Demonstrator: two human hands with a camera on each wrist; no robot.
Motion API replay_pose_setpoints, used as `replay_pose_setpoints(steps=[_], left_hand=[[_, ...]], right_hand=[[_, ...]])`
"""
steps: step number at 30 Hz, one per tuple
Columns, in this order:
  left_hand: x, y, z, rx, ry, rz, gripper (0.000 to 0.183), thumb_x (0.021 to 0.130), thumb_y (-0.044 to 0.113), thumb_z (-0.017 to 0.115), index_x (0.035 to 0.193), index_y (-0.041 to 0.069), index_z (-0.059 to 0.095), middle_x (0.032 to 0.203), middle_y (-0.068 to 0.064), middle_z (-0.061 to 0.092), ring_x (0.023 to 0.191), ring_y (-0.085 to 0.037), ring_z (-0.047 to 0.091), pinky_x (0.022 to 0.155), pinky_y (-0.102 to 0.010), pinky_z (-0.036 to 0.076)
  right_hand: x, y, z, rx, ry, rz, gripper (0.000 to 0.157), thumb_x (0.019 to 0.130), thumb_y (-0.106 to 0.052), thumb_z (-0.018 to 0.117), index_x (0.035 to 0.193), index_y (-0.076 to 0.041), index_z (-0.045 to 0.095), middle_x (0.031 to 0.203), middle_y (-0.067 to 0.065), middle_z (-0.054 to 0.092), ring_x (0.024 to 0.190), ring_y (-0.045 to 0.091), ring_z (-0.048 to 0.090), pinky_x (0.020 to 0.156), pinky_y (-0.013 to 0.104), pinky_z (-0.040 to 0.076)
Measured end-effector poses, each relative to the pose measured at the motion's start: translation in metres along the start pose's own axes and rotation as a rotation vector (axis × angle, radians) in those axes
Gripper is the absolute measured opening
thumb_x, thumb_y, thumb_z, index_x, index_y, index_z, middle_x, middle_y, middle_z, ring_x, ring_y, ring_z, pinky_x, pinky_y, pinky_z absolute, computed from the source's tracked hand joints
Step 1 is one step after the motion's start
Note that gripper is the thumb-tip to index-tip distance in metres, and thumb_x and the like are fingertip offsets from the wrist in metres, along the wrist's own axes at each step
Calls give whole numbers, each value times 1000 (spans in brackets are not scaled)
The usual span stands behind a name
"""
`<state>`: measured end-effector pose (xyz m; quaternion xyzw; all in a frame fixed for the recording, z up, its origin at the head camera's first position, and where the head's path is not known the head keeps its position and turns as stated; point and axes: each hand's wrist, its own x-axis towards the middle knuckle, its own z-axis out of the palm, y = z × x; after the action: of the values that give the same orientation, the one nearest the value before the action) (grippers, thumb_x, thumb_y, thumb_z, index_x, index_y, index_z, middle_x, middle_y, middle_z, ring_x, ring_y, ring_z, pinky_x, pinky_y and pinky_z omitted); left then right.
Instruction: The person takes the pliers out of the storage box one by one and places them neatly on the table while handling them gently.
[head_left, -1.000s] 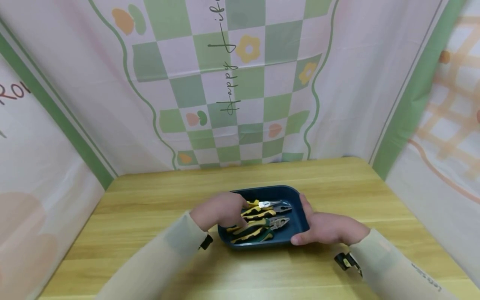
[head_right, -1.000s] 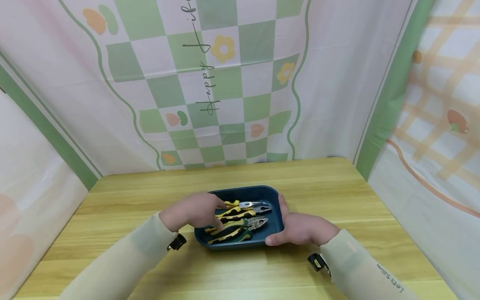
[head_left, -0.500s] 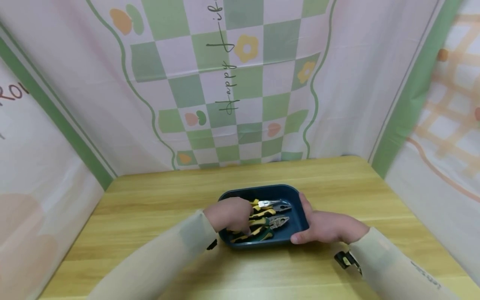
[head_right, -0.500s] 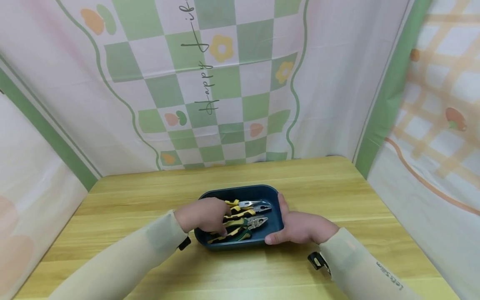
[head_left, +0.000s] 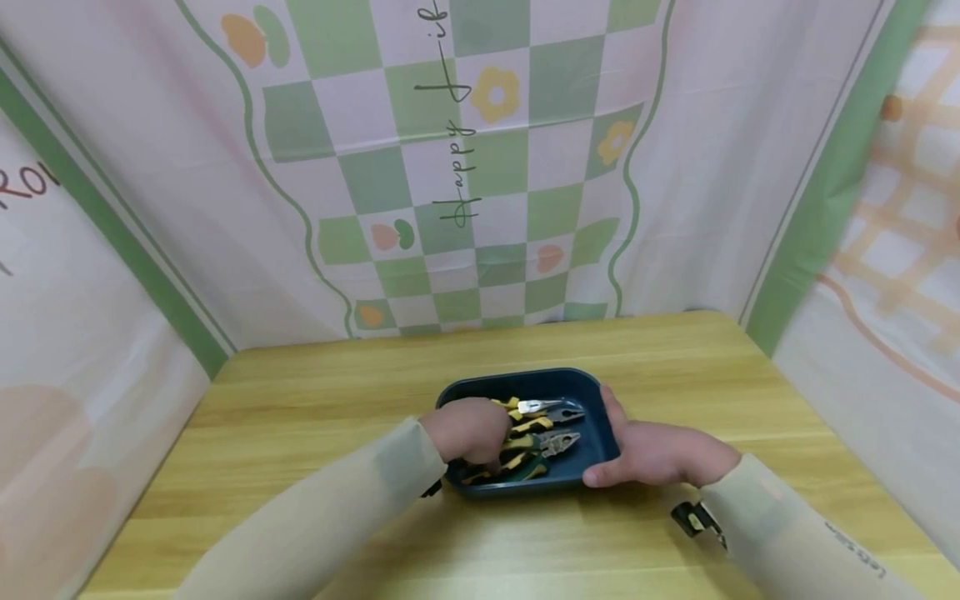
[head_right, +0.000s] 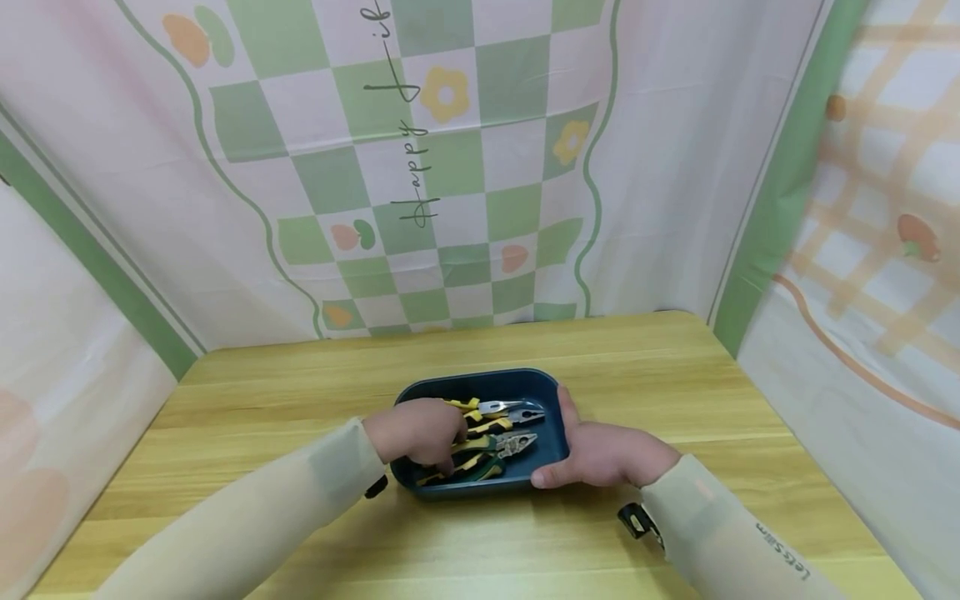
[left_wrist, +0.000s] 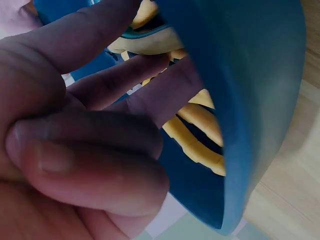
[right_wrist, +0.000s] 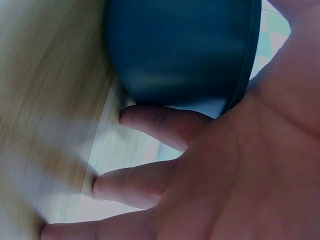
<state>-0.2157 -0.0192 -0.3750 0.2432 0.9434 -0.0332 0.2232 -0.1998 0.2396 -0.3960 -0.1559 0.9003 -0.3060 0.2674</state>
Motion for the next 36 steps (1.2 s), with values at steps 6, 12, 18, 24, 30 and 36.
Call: replay_pose_setpoints(steps=[6,12,18,24,30,36], left_hand=[[1,0,4,56,6,-8,10,99,16,63,89,15,63,87,2,58,70,-15,48,64,-32,43],[-1,-2,-1,59,24,-21,22,101,14,56,80,16,63,82,1,59,66,-16,49,60,-33,43],[0,-2,-7,50,-10,-44,27,100,14,56,74,14,64,80,0,58,63,-16,46,59,-32,40],[6,-1,-6,32,-25,-64,16,94,19,70,78,14,68,82,1,59,66,-16,51,60,-33,45],[9,0,-10,62,-75,-10,19,95,17,69,77,14,67,79,1,59,63,-15,49,61,-31,43],[11,2,-10,70,-95,-39,15,93,18,73,78,14,69,81,1,60,66,-16,51,63,-31,46]], right_hand=[[0,1,0,-14,1,-5,134,83,-50,79,150,1,-26,152,44,8,110,33,54,105,57,30],[1,1,-1,-26,1,3,135,83,-51,78,149,0,-27,148,46,20,100,29,57,101,56,34],[1,0,-1,-22,3,5,135,83,-50,78,149,0,-27,148,46,19,98,28,57,101,56,35],[0,0,-1,-21,7,0,135,82,-50,79,149,0,-28,146,47,20,98,29,57,101,57,34],[0,1,-2,-25,1,16,135,83,-51,78,149,-1,-28,144,47,28,94,27,58,100,56,36],[1,1,-1,-26,0,17,135,83,-51,78,149,-2,-29,142,46,31,92,26,59,100,56,36]])
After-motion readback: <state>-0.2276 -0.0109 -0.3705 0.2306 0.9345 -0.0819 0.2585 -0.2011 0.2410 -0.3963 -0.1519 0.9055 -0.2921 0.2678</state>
